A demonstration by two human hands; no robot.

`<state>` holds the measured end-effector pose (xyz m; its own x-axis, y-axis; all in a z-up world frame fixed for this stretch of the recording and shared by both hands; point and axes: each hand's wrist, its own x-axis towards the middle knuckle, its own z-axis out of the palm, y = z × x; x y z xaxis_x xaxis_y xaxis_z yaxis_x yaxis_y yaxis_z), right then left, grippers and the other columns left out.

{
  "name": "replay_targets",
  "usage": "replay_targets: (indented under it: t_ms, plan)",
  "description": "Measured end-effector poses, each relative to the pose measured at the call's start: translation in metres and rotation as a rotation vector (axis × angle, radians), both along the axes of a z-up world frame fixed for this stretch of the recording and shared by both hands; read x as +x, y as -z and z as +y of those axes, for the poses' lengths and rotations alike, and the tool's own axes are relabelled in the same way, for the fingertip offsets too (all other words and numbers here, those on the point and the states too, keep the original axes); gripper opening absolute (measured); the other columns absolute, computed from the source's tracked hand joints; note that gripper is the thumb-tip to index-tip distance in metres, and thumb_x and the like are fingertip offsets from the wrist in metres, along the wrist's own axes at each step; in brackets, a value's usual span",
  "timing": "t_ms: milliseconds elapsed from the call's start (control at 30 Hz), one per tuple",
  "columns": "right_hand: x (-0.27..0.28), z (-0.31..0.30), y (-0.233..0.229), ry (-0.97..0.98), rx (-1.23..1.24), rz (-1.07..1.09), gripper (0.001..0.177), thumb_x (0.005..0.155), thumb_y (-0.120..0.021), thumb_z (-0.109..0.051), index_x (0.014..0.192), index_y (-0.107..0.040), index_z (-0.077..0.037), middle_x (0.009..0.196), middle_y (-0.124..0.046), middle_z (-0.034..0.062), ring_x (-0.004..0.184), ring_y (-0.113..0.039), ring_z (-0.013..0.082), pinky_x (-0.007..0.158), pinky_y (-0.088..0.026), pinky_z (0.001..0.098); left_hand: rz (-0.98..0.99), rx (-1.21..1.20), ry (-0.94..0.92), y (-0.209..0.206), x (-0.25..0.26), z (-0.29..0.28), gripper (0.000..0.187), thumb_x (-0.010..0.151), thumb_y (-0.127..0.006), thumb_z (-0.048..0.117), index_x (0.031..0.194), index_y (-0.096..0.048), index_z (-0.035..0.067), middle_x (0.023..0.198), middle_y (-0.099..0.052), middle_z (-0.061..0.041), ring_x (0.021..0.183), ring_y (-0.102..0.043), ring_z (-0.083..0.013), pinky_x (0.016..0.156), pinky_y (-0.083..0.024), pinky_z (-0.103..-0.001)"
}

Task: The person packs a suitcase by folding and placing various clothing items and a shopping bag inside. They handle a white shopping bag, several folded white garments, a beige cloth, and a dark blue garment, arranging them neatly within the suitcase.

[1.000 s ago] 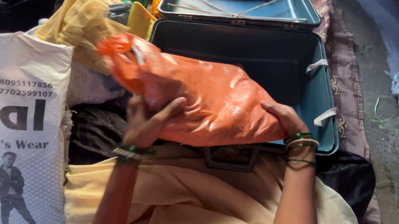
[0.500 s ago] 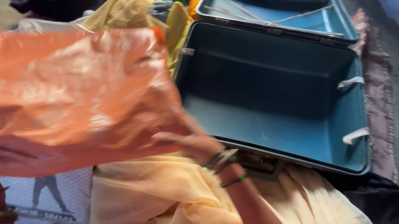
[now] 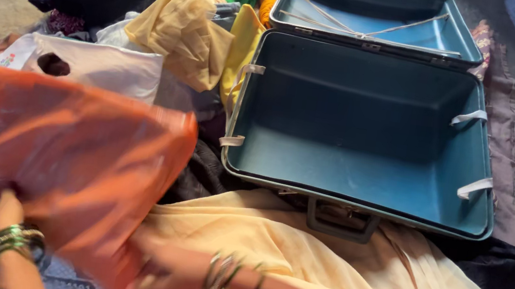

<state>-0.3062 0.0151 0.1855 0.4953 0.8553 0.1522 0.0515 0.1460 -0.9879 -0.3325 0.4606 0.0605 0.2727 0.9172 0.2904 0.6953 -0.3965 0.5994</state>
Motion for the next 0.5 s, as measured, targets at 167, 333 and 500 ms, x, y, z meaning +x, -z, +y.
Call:
replay_targets:
  t_ms: [167, 333, 500]
  plan:
    - [-0.016, 0.027, 0.042, -0.19, -0.138, 0.329, 0.048, 0.104, -0.065, -0.026, 0.145, -0.051, -0.005, 0.121, -0.062, 0.0133, 0.104, -0.062, 0.0179, 0.088, -0.055, 0.0329, 0.202, 0.086, 0.589, -0.087, 0.082, -0.08, 0.092, 0.096, -0.074, 0.045, 0.17, -0.033, 0.01, 0.166, -0.032, -0.025, 0.148, -0.033, -0.0427, 0.127, -0.026, -0.047]
    - [-0.009, 0.028, 0.04, -0.235, -0.295, 0.817, 0.042, 0.112, -0.058, -0.033, 0.14, -0.063, -0.002, 0.115, -0.066, 0.0163, 0.099, -0.063, 0.0178, 0.087, -0.054, 0.0323, 0.401, 0.251, 0.759, -0.111, 0.141, -0.198, 0.096, 0.085, -0.061, 0.072, 0.165, -0.021, 0.036, 0.172, -0.009, -0.017, 0.154, -0.006, -0.0478, 0.112, 0.001, -0.08]
    - [0.072, -0.091, -0.003, 0.118, -0.024, -0.276, 0.07, 0.075, -0.07, 0.009, 0.141, -0.058, -0.012, 0.14, -0.063, 0.0074, 0.123, -0.062, 0.0165, 0.104, -0.053, 0.0342, 0.202, 0.464, 0.843, -0.109, 0.179, -0.205, 0.082, 0.082, -0.066, 0.067, 0.154, -0.05, 0.029, 0.176, -0.017, -0.014, 0.162, -0.012, -0.0398, 0.114, 0.003, -0.081]
